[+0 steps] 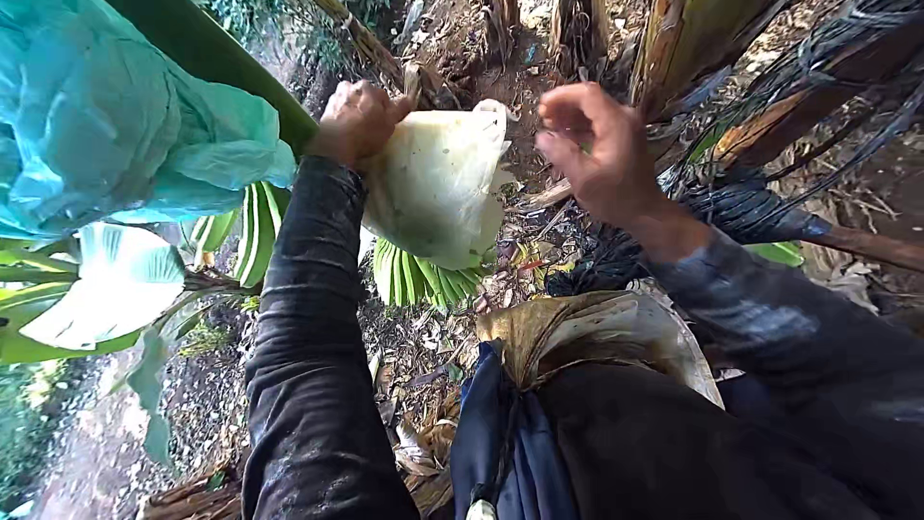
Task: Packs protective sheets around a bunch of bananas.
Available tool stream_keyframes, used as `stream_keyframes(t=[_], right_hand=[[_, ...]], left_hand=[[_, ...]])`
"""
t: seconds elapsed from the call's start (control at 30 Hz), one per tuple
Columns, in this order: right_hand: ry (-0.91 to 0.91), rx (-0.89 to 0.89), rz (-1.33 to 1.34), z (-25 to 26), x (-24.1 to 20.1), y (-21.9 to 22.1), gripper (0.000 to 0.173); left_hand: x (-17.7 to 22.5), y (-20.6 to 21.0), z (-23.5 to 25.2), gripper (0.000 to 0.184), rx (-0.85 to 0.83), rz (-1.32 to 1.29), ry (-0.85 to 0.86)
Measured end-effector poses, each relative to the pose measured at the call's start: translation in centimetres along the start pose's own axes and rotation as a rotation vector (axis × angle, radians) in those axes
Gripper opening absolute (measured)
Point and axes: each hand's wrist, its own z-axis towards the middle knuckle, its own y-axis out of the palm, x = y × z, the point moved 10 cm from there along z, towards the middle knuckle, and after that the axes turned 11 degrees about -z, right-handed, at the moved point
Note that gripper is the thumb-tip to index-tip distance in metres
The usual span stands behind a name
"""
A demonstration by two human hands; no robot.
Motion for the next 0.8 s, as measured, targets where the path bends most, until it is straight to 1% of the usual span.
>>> stream_keyframes(t=[0.1,0.13,0.2,0.27,0.33,0.47,0.53,0.6,0.67,0.7,0.77,0.8], right_hand=[[0.048,-0.025,-0.01,-5.1,0.9,-2.4,0.041],[0.078,-0.06,-0.021,-6.7,1.2,-2.7,0.041],[0.114,-0.069,-0.027,-8.9,2.4,-3.1,0.042],[0.129,-0.062,-0.015,-10.3,3.5,-3.1,0.045],[0.135,-0.037,-0.005,-11.0,3.9,-3.4,0.046],[0.091,0.04,0.03,-10.5,3.0,-4.0,0.044],[0.053,0.055,0.02,-9.9,2.1,-4.0,0.044],[0.018,0.049,0.001,-9.2,1.0,-3.3,0.044],[0.004,0.013,-0.015,-8.2,-0.2,-2.1,0.044],[0.028,-0.025,-0.024,-7.7,-0.4,-1.2,0.047],[0.095,-0.095,-0.021,-6.9,-0.9,0.7,0.059],[0.099,-0.093,-0.018,-6.4,-1.4,1.3,0.066]], left_hand=[[2.0,-1.2,-1.3,0.066,0.102,0.026,0.125],[2.3,-1.2,-1.5,0.065,0.139,0.05,0.165],[2.7,-1.4,-1.9,0.064,0.248,0.064,0.258],[3.2,-1.7,-3.2,0.066,0.358,0.035,0.338],[3.7,-1.6,-4.9,0.069,0.421,0.026,0.371],[4.5,-1.3,-8.7,0.067,0.567,0.041,0.419],[4.8,-0.3,-9.2,0.072,0.508,0.077,0.404],[3.9,1.2,-8.1,0.078,0.402,0.099,0.307],[2.2,2.2,-6.3,0.084,0.313,0.083,0.196],[1.7,2.3,-5.6,0.08,0.292,0.049,0.198],[1.5,1.5,-5.3,0.054,0.301,-0.069,0.287],[1.5,0.7,-5.5,0.042,0.303,-0.139,0.312]])
